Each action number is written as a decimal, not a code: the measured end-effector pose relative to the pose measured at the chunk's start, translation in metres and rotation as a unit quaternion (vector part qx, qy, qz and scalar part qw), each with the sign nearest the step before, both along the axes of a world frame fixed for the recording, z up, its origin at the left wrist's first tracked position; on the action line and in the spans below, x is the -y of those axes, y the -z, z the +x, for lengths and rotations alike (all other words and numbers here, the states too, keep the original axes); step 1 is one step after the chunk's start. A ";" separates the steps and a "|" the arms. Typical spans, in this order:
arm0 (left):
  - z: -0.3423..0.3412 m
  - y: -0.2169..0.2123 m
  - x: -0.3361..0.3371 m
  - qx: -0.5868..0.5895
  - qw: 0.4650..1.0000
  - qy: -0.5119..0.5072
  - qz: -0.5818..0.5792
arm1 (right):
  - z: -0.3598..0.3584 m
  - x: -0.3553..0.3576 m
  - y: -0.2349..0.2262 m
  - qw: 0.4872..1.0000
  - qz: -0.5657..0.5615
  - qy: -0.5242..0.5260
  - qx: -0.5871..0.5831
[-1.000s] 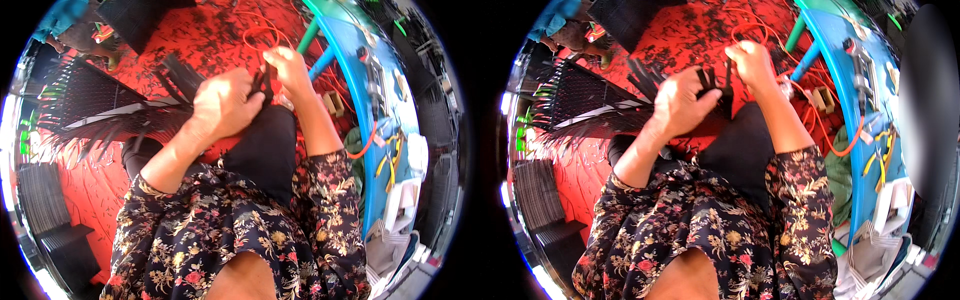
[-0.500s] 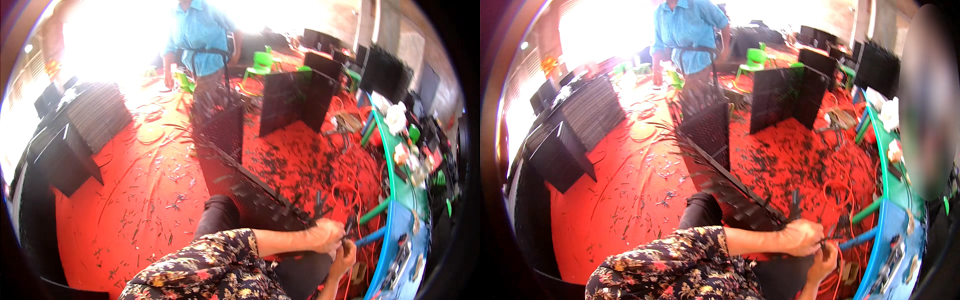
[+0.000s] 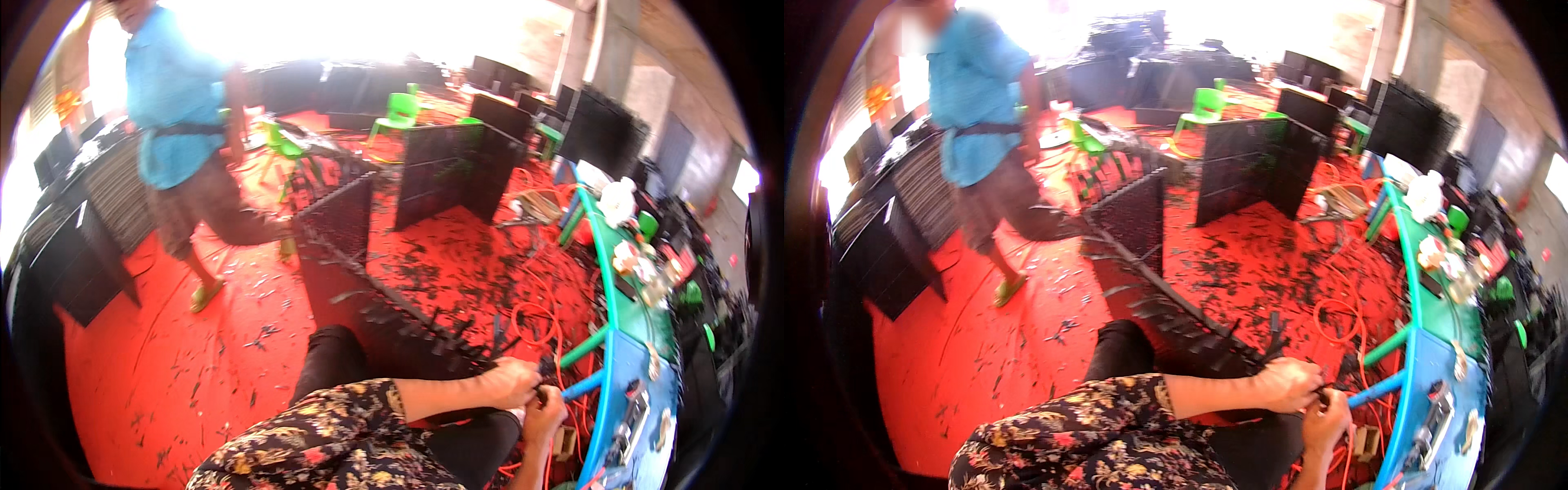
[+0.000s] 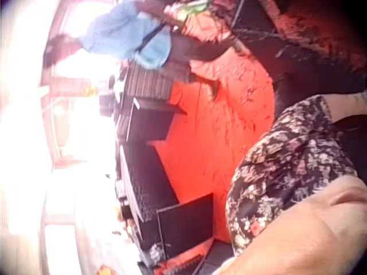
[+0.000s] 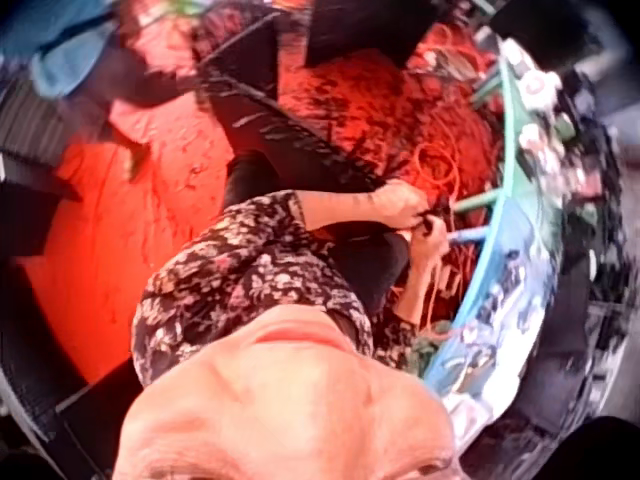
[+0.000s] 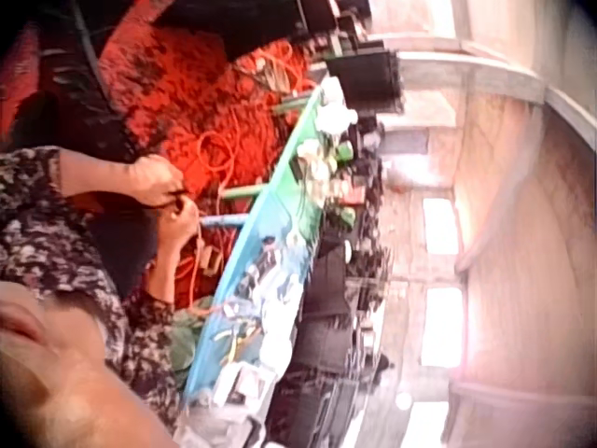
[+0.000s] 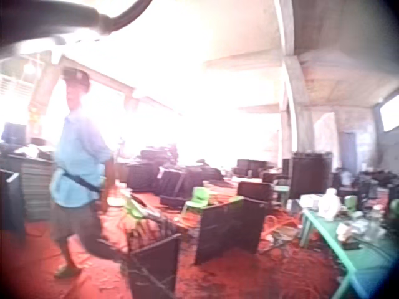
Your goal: The person sits on the floor and uses a knife to trim excess black plastic strands from the edge of a wicker chair. They repeatedly cut the strands and pull them away to clean the chair's perimeter.
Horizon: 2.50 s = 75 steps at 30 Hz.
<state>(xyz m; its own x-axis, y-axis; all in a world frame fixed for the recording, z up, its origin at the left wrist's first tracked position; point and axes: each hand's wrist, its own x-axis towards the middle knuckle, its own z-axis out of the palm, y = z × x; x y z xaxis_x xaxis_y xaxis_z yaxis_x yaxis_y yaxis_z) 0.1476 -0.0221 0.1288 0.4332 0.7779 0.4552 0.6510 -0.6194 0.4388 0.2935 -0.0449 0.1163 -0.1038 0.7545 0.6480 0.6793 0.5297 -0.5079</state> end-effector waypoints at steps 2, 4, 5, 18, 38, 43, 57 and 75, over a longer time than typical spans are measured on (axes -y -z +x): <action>-0.006 -0.010 0.003 0.022 1.000 0.019 0.001 | -0.001 -0.001 -0.003 0.999 -0.030 -0.008 -0.026; -0.006 -0.014 0.004 0.030 1.000 0.001 0.008 | 0.003 -0.006 0.007 1.000 -0.017 0.008 -0.018; -0.006 -0.014 0.004 0.028 1.000 0.006 0.005 | 0.002 -0.005 0.004 0.999 -0.032 0.009 -0.032; -0.007 -0.019 -0.001 -0.002 1.000 -0.004 -0.010 | 0.009 -0.006 0.030 0.941 -0.191 -0.025 -0.278; 0.007 -0.026 -0.013 -0.048 0.996 -0.050 -0.048 | 0.021 0.002 0.062 0.981 -0.060 -0.005 -0.186; 0.009 -0.015 -0.010 0.055 0.997 0.013 -0.053 | 0.058 0.036 0.096 0.906 -0.210 0.029 -0.365; 0.004 -0.022 -0.010 0.004 0.999 0.000 -0.046 | 0.125 0.072 0.103 0.835 -0.242 0.104 -0.483; -0.012 -0.019 -0.004 0.038 0.996 0.029 -0.074 | -0.065 -0.062 -0.233 0.910 -0.121 -0.366 -0.152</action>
